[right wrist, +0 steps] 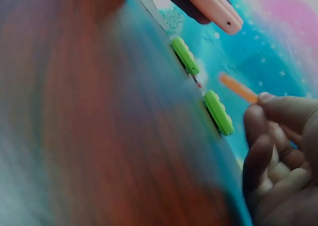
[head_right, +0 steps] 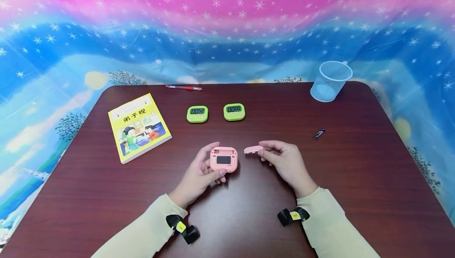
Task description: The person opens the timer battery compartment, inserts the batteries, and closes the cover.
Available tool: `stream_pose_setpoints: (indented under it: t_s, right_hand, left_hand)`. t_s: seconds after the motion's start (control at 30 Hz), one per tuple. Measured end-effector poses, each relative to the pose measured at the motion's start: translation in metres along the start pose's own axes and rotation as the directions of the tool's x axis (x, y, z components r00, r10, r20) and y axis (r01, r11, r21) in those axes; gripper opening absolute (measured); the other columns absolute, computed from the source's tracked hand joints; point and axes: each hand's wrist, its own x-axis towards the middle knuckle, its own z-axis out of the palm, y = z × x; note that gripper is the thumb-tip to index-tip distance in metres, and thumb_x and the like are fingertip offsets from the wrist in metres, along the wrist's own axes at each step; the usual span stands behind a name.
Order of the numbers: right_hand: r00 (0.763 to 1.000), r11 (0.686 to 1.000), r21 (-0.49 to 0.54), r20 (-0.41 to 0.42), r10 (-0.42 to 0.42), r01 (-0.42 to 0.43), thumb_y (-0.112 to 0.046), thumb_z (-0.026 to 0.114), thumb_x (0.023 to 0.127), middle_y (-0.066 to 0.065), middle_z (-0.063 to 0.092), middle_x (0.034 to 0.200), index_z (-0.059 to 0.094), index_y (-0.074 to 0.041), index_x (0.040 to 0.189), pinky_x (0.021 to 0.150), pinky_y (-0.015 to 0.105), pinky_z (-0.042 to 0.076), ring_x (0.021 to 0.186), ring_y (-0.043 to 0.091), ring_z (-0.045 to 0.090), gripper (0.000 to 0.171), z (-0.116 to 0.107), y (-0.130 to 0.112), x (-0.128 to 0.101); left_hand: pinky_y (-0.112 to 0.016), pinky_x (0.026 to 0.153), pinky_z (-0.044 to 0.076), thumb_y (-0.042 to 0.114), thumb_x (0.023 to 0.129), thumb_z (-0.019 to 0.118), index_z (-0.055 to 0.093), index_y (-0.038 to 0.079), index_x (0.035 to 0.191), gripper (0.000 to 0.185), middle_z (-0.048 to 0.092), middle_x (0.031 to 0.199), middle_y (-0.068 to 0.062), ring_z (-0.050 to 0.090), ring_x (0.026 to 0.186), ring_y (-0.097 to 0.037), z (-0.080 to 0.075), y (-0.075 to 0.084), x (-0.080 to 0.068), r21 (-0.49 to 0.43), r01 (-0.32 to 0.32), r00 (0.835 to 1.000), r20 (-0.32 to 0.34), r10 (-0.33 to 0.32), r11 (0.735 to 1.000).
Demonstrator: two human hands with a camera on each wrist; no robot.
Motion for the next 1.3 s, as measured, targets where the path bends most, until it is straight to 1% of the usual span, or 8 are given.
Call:
stream_pose_setpoints:
  t_s: [0.1,0.2,0.37,0.6,0.73,0.9,1.1,1.3]
  right_hand:
    - [1.000,0.986,-0.163,0.002,-0.023,0.023,-0.020,0.077,0.091,0.009,0.075,0.098,0.073,-0.007,0.119,0.064,0.023,0.053,0.080,0.017,0.064,0.032,-0.004,0.003,0.002]
    - [0.998,0.954,-0.293,0.000,-0.063,0.060,-0.018,0.078,0.090,0.006,0.074,0.097,0.075,-0.008,0.117,0.068,0.021,0.050,0.084,0.019,0.061,0.030,-0.006,0.005,0.004]
    - [0.997,0.921,-0.382,0.026,-0.074,0.078,-0.015,0.078,0.088,0.005,0.075,0.096,0.076,-0.007,0.113,0.069,0.025,0.049,0.082,0.020,0.061,0.026,-0.009,0.006,0.006]
    - [0.997,0.907,-0.415,0.040,-0.068,0.079,-0.015,0.081,0.085,-0.001,0.070,0.080,0.077,-0.007,0.105,0.064,0.025,0.047,0.073,0.017,0.058,0.022,-0.012,0.009,0.009]
    - [0.995,0.896,-0.434,0.050,-0.081,0.095,-0.014,0.081,0.085,-0.002,0.065,0.077,0.077,-0.007,0.102,0.062,0.026,0.044,0.071,0.016,0.055,0.019,-0.013,0.009,0.010]
    - [0.993,0.875,-0.470,0.070,-0.097,0.118,-0.014,0.079,0.086,-0.002,0.063,0.078,0.078,-0.008,0.103,0.064,0.028,0.044,0.072,0.017,0.053,0.018,-0.013,0.009,0.011]
    - [0.995,0.898,-0.429,0.047,-0.085,0.097,-0.015,0.079,0.087,-0.001,0.065,0.079,0.077,-0.009,0.107,0.062,0.027,0.046,0.071,0.019,0.055,0.021,-0.016,0.014,0.013]
    - [0.989,0.909,-0.404,-0.051,-0.136,0.104,-0.020,0.078,0.089,0.000,0.070,0.083,0.076,-0.012,0.107,0.059,0.023,0.045,0.070,0.019,0.055,0.020,-0.025,0.020,0.012]
  left_hand:
    - [-0.023,0.063,0.057,-0.010,0.089,0.066,0.025,0.008,0.155,0.080,0.068,0.103,-0.018,0.068,0.069,-0.014,0.000,0.000,0.000,-0.017,0.002,1.000,-0.001,-0.002,1.000]
    - [-0.023,0.064,0.057,-0.011,0.089,0.066,0.024,0.007,0.155,0.080,0.068,0.103,-0.017,0.068,0.070,-0.014,0.001,0.000,0.000,-0.023,0.001,1.000,0.001,-0.001,1.000]
    - [-0.023,0.063,0.057,-0.011,0.089,0.066,0.025,0.007,0.155,0.079,0.068,0.101,-0.014,0.068,0.069,-0.014,0.001,-0.002,0.001,-0.018,-0.004,1.000,-0.004,0.004,1.000]
    - [-0.024,0.064,0.058,-0.010,0.090,0.066,0.025,0.007,0.155,0.079,0.067,0.100,-0.012,0.067,0.069,-0.014,0.000,-0.003,0.001,-0.023,-0.013,1.000,0.001,0.013,1.000]
    - [-0.024,0.065,0.058,-0.010,0.090,0.066,0.025,0.007,0.155,0.079,0.067,0.102,-0.014,0.067,0.069,-0.014,0.000,-0.002,0.001,-0.017,-0.009,1.000,0.001,0.009,1.000]
    - [-0.024,0.065,0.058,-0.010,0.090,0.066,0.025,0.006,0.155,0.078,0.067,0.104,-0.017,0.067,0.069,-0.013,0.002,-0.001,0.000,-0.002,-0.009,1.000,-0.001,0.009,1.000]
    - [-0.023,0.064,0.057,-0.011,0.090,0.065,0.024,0.004,0.154,0.077,0.066,0.105,-0.021,0.066,0.069,-0.013,0.002,0.000,0.000,0.002,-0.020,1.000,0.002,0.020,1.000]
    - [-0.023,0.066,0.058,-0.011,0.090,0.065,0.025,0.005,0.155,0.078,0.066,0.105,-0.017,0.067,0.070,-0.013,0.001,-0.002,0.001,-0.006,-0.007,1.000,0.002,0.007,1.000]
